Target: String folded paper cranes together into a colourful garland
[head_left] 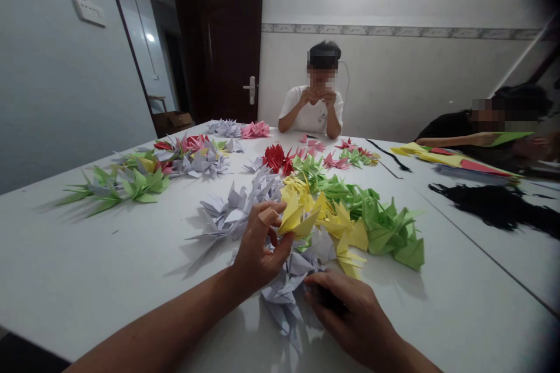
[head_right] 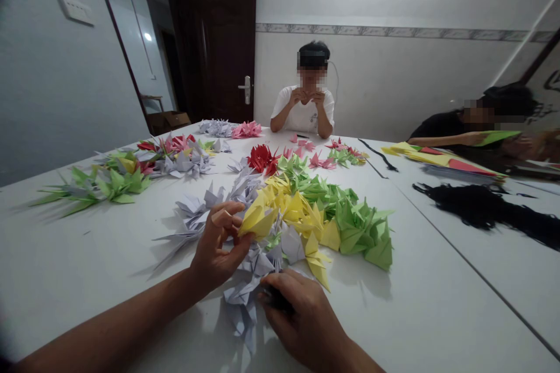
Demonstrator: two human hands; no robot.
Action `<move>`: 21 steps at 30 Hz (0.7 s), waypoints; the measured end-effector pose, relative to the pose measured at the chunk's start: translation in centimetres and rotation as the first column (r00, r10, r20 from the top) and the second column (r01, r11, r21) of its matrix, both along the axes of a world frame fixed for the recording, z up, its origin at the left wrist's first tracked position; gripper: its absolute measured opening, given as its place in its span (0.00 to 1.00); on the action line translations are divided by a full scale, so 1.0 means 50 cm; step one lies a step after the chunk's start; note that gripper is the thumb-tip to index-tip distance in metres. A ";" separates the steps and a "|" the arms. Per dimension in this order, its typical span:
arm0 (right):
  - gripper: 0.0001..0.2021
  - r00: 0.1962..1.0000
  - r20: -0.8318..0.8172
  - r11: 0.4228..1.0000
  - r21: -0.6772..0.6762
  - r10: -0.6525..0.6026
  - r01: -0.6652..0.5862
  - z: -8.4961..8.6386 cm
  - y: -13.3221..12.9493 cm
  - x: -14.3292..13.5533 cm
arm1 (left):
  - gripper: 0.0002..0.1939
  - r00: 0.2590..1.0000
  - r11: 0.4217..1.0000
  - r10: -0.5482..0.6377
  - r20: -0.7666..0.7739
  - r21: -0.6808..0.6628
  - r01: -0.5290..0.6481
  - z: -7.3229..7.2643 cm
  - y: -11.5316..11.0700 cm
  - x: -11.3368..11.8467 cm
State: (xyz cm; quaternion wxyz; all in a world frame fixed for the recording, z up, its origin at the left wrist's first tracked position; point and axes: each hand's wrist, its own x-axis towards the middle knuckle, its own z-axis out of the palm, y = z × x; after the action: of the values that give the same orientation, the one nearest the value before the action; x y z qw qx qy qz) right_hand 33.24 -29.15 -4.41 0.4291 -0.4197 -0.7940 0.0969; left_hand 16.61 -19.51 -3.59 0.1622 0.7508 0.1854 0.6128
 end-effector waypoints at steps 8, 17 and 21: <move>0.07 1.000 -0.008 1.000 -0.021 0.011 -0.011 -0.006 -0.002 -0.005 | 0.17 0.999 0.999 0.047 0.006 0.020 -0.048 -0.006 0.014 -0.009; 0.07 0.996 -0.061 0.998 -0.019 0.058 -0.059 -0.008 -0.006 -0.022 | 0.27 0.981 0.972 0.192 -0.037 0.148 -0.185 0.091 0.111 0.031; 0.07 0.997 -0.063 0.999 -0.013 0.046 -0.047 -0.006 -0.004 -0.021 | 0.26 0.957 0.956 0.266 -0.119 0.155 -0.247 0.142 0.163 0.070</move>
State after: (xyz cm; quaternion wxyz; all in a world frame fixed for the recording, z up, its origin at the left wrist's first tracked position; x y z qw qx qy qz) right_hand 32.20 -29.36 -4.70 0.4482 -0.4010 -0.7889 0.1259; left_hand 20.13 -11.38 3.52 0.0153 0.7704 0.2493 0.5866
